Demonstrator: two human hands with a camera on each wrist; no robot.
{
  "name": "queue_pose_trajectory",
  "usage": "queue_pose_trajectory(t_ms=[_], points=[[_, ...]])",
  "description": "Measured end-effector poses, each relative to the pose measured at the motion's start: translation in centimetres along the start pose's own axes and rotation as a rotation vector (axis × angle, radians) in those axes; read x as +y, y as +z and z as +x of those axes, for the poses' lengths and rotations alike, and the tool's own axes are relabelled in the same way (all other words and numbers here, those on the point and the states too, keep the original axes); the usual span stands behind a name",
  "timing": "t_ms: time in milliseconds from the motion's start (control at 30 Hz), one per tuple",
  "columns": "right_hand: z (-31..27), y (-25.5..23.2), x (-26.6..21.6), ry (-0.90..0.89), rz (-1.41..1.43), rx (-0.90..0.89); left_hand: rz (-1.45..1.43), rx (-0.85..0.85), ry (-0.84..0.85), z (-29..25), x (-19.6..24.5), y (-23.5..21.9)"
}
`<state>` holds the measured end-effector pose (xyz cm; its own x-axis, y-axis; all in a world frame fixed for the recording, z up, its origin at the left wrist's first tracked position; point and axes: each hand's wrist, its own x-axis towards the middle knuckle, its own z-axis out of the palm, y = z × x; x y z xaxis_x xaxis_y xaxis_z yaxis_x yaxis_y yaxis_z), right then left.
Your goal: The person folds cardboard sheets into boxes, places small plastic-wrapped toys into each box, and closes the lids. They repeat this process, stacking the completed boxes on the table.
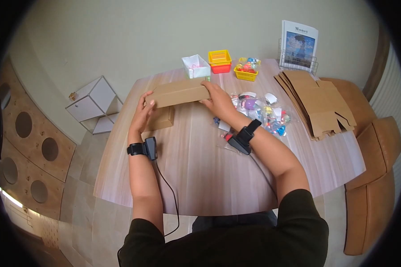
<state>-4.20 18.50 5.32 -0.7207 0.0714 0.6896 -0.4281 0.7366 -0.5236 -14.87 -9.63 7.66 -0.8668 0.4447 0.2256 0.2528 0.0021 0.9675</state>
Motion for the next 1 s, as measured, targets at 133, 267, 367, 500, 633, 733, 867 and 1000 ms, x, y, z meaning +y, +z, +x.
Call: queue_pose_trajectory(t_ms=[133, 267, 367, 500, 633, 733, 867, 1000], points=[[-2.1, -5.8, -1.7, 0.011, 0.006, -0.045, 0.337, -0.143, 0.126, -1.4, 3.0, 3.5], [-3.4, -10.6, -2.3, 0.018, -0.072, -0.003, 0.425, -0.175, 0.172, -0.7, 4.1, 6.7], [-4.1, -13.2, -1.7, 0.089, -0.108, 0.005, 0.458, -0.217, 0.116, -0.8, 5.9, 9.7], [-4.4, -15.7, -1.6, 0.175, -0.078, -0.004, 0.442, -0.256, 0.114, 1.1, 5.0, 11.2], [-4.4, -16.9, -1.8, 0.084, -0.222, 0.021, 0.293, -0.318, 0.074, 0.8, 4.5, 12.3], [-4.7, -17.6, -1.8, -0.002, -0.323, 0.016, -0.038, -0.466, -0.198, 3.0, 3.8, 10.1], [-4.7, -19.0, -1.9, -0.051, -0.362, -0.009, 0.258, -0.186, -0.023, 9.6, 0.9, 9.8], [-4.5, -19.8, -3.4, -0.109, -0.344, 0.145, 0.491, -0.296, 0.116, 13.6, -0.6, 12.4]])
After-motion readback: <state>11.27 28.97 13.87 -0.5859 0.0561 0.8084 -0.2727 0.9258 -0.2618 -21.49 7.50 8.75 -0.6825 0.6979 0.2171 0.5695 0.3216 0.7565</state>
